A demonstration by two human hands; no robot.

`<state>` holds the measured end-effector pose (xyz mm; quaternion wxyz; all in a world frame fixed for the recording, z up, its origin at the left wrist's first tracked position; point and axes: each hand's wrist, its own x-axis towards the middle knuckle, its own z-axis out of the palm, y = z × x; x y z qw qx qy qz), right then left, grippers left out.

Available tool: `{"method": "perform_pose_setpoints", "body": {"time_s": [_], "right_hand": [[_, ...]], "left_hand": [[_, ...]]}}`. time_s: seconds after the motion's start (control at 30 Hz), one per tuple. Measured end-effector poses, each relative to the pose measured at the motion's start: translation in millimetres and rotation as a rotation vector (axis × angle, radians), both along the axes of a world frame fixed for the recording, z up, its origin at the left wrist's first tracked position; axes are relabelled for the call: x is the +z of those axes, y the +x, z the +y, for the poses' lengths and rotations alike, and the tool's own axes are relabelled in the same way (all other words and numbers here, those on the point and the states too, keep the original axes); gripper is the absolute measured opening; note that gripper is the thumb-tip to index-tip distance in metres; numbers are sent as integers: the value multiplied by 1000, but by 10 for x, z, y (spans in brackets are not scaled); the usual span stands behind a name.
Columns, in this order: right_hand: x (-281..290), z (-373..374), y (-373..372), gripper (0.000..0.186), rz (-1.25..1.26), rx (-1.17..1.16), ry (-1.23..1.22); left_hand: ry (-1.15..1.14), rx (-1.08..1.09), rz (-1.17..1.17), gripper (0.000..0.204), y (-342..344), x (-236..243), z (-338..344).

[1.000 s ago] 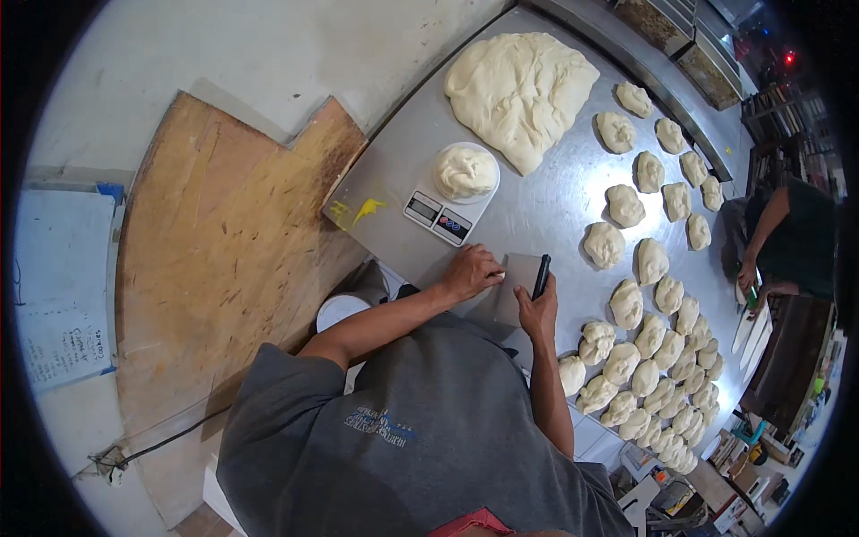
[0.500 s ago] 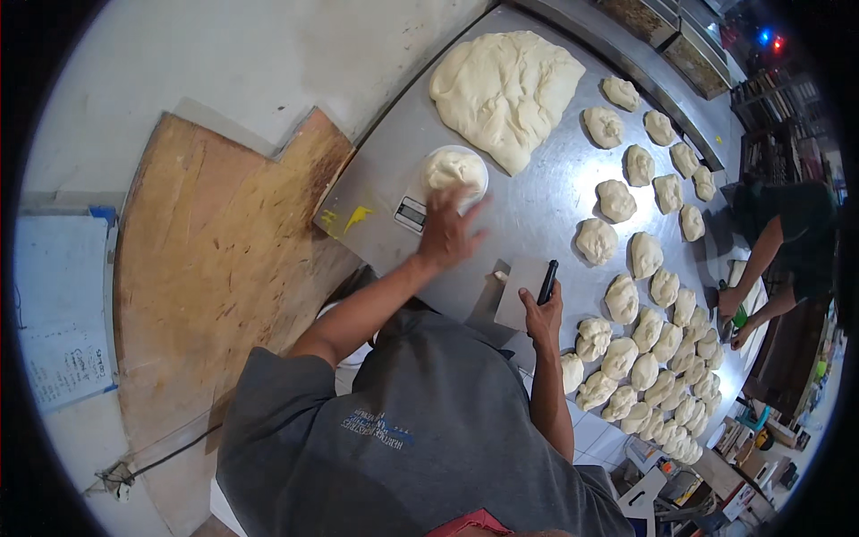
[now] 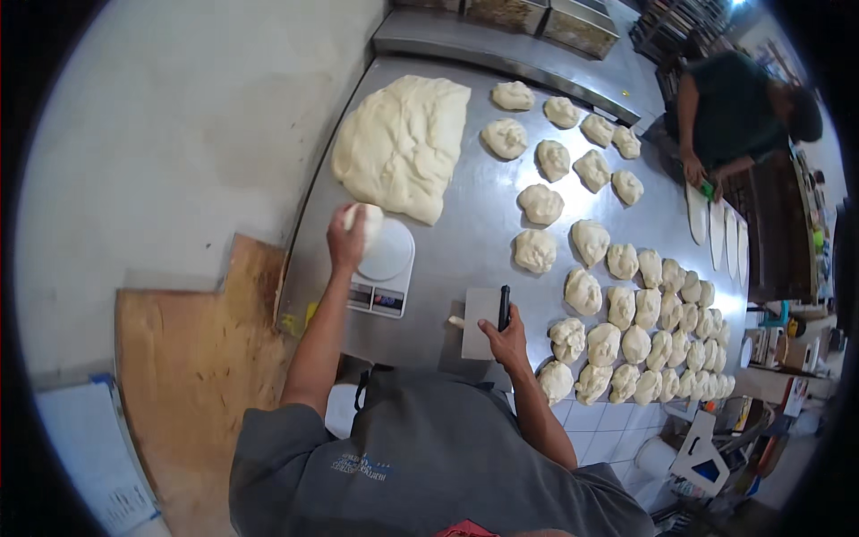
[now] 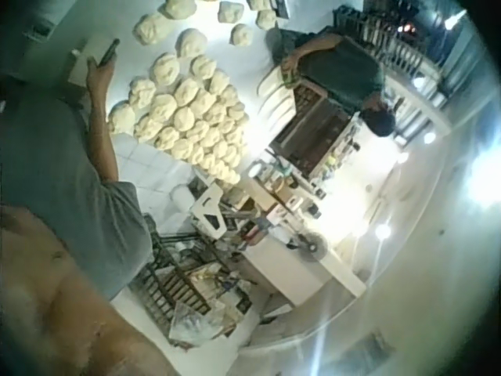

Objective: Portioning and shaping bread dough on a metal workbench in a bakery.

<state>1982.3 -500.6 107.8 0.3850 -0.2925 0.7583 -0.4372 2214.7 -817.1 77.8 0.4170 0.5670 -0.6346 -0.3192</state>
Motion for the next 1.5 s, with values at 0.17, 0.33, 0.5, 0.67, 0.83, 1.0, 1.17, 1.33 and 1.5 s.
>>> {"method": "perform_pose_setpoints", "body": {"time_s": [0.17,0.33,0.5,0.67,0.83,1.0,1.17,1.33,1.5], "right_hand": [[9,-26,-107,56,-58,-109,6],[34,-43,-256,56,-86,-188,13],[172,-148,-411,56,-65,-264,50],[227,-186,-473,60,-68,-369,107],[247,-614,-507,60,-149,-399,76],[431,-1788,-617,57,-38,-248,-15],[609,-3558,-842,52,187,-207,-212],[455,-5145,-1359,56,470,-173,-125],[201,-5943,-1373,49,650,-138,97]], "left_hand": [[161,-164,236,28,-426,390,-83],[-385,-419,191,28,-1694,896,31],[-383,-582,-81,41,-2548,335,-31],[-332,-581,-527,66,-2751,-334,-6],[-286,-666,-496,76,-2413,28,-442],[-365,-487,-545,68,-2116,78,-1648],[-297,-488,-636,60,-2321,8,-2680],[-313,-527,-730,55,-2683,-204,-3239],[-246,-573,-695,48,-2612,-357,-3480]]}}
